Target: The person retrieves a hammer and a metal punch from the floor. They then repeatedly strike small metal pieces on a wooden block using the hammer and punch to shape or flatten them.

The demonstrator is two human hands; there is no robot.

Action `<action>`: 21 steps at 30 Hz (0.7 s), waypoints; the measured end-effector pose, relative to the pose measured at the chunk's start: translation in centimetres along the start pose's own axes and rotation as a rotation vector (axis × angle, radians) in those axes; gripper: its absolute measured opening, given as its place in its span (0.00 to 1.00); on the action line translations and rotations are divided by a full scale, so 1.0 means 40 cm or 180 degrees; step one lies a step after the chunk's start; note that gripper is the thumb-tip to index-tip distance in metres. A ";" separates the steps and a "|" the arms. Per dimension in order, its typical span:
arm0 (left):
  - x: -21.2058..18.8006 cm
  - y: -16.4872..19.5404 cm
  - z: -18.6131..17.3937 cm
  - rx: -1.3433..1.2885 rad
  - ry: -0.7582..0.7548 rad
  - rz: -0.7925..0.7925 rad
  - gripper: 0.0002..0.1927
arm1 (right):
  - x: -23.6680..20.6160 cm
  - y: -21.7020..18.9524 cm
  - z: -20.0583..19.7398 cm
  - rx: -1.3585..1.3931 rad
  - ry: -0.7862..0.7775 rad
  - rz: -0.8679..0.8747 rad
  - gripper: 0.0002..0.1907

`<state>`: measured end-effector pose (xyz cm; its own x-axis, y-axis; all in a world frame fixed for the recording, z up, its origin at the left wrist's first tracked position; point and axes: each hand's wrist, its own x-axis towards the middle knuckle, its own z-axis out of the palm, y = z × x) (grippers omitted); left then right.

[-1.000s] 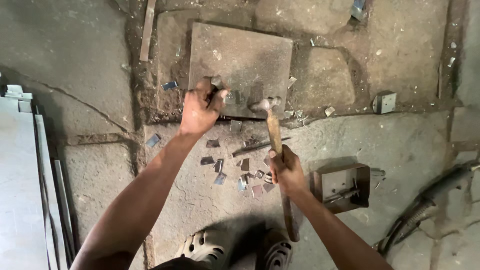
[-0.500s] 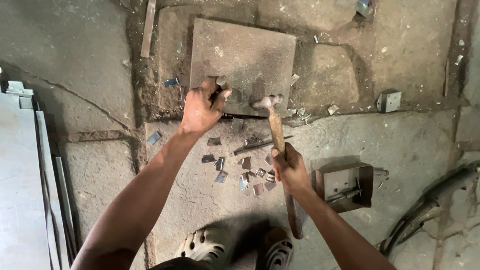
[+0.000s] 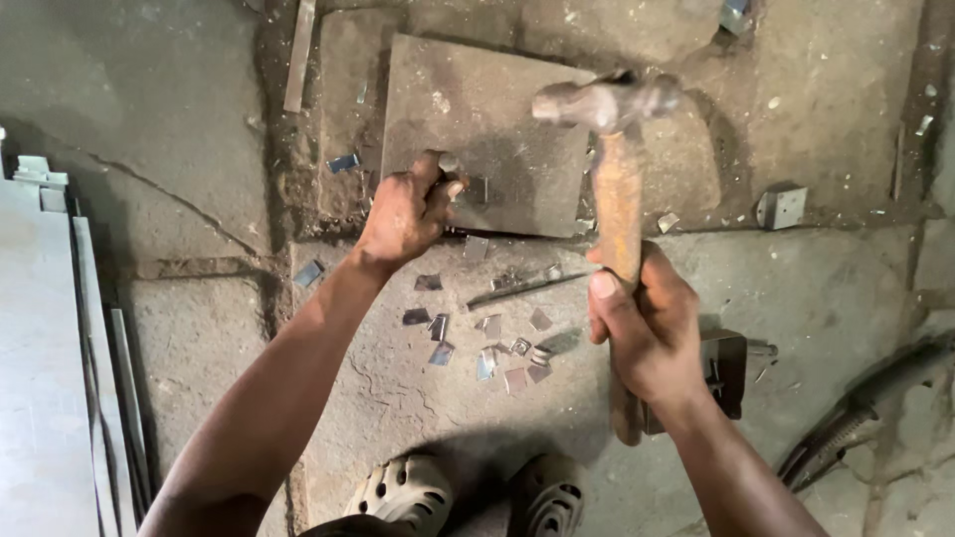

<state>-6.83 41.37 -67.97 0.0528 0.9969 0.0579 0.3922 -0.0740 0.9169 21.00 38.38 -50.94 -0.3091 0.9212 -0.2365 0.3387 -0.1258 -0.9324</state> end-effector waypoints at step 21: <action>-0.021 -0.009 0.004 0.0713 0.0168 0.0799 0.18 | -0.005 0.059 0.017 -0.0634 0.0041 -0.0721 0.08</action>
<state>-6.86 40.55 -68.40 0.1279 0.9464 0.2966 0.5654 -0.3152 0.7622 21.24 37.65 -53.29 -0.3857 0.9223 -0.0239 0.4303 0.1570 -0.8889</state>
